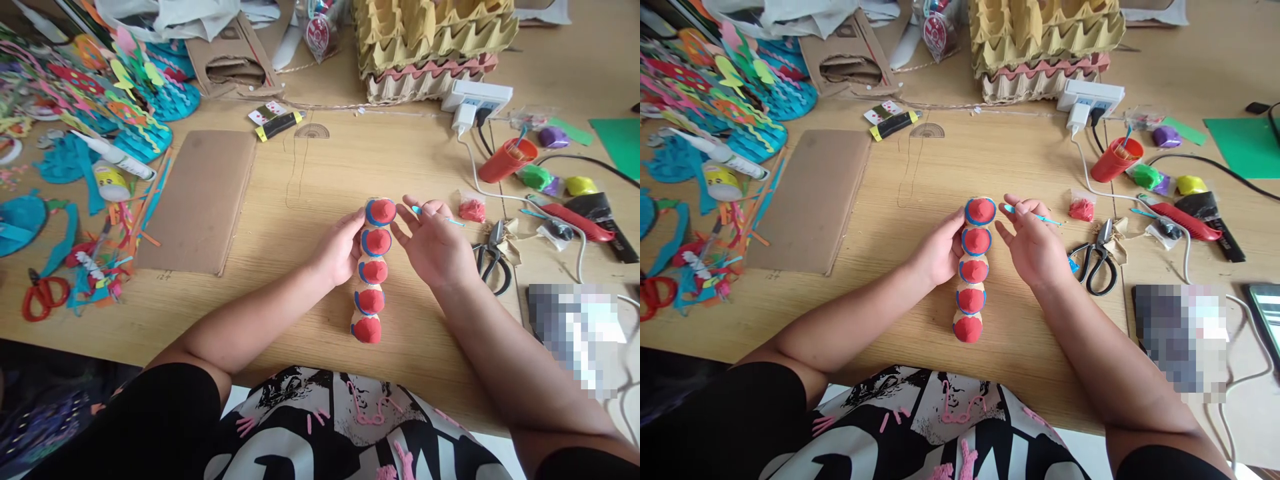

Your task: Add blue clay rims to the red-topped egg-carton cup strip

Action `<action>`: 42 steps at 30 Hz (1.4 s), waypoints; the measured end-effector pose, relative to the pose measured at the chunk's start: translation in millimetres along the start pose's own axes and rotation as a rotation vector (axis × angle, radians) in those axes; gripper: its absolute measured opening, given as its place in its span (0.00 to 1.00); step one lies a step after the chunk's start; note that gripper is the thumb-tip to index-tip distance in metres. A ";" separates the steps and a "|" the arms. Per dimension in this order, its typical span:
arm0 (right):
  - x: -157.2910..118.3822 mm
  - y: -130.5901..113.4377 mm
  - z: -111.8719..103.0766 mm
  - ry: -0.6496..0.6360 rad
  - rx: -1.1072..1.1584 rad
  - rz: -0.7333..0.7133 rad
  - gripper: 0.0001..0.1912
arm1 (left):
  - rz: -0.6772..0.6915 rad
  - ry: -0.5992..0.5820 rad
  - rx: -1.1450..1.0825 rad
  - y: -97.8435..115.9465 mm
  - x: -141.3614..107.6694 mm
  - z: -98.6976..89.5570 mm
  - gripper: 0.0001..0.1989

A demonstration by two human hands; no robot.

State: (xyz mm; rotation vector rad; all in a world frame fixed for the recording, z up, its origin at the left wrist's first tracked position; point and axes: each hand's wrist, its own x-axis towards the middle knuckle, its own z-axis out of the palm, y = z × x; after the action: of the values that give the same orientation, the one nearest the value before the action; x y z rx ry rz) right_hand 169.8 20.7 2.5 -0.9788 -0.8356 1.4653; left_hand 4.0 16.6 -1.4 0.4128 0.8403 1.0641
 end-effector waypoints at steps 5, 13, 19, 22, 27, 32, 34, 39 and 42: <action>1.8 4.0 -2.5 -0.031 0.041 0.029 0.20 | -0.049 -0.060 0.033 -3.4 11.4 -9.8 0.19; 12.8 16.7 -15.8 -0.022 0.061 0.023 0.20 | 0.351 0.020 0.464 -13.0 20.2 -21.3 0.14; 19.9 22.3 -20.3 0.019 0.023 0.060 0.21 | 0.596 0.000 1.075 -12.5 20.6 -30.9 0.21; 20.4 23.8 -20.4 0.039 0.002 0.057 0.21 | 0.624 -0.016 1.144 -13.9 20.5 -32.8 0.22; 18.2 27.9 -19.0 0.036 -0.043 -0.066 0.19 | 0.668 -0.023 1.021 -9.8 15.4 -27.9 0.20; 16.6 32.8 -15.4 0.088 -0.091 -0.239 0.16 | 0.794 -0.015 0.941 -0.4 6.9 -21.6 0.09; 16.4 35.0 -14.6 0.101 -0.111 -0.284 0.15 | 0.824 -0.026 0.937 3.9 3.4 -19.1 0.11; 17.6 37.0 -16.3 0.135 -0.116 -0.312 0.15 | 0.859 -0.118 0.744 30.6 -19.5 -8.1 0.18; 19.2 34.8 -18.2 0.189 -0.076 -0.295 0.14 | 0.768 -0.328 0.837 59.0 -45.1 2.8 0.27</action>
State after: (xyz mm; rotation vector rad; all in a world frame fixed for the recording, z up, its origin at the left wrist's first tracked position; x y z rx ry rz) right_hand 171.9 35.2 -38.7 -0.9876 -0.8607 1.0793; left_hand -39.1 3.4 57.6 1.6713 0.8128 1.2402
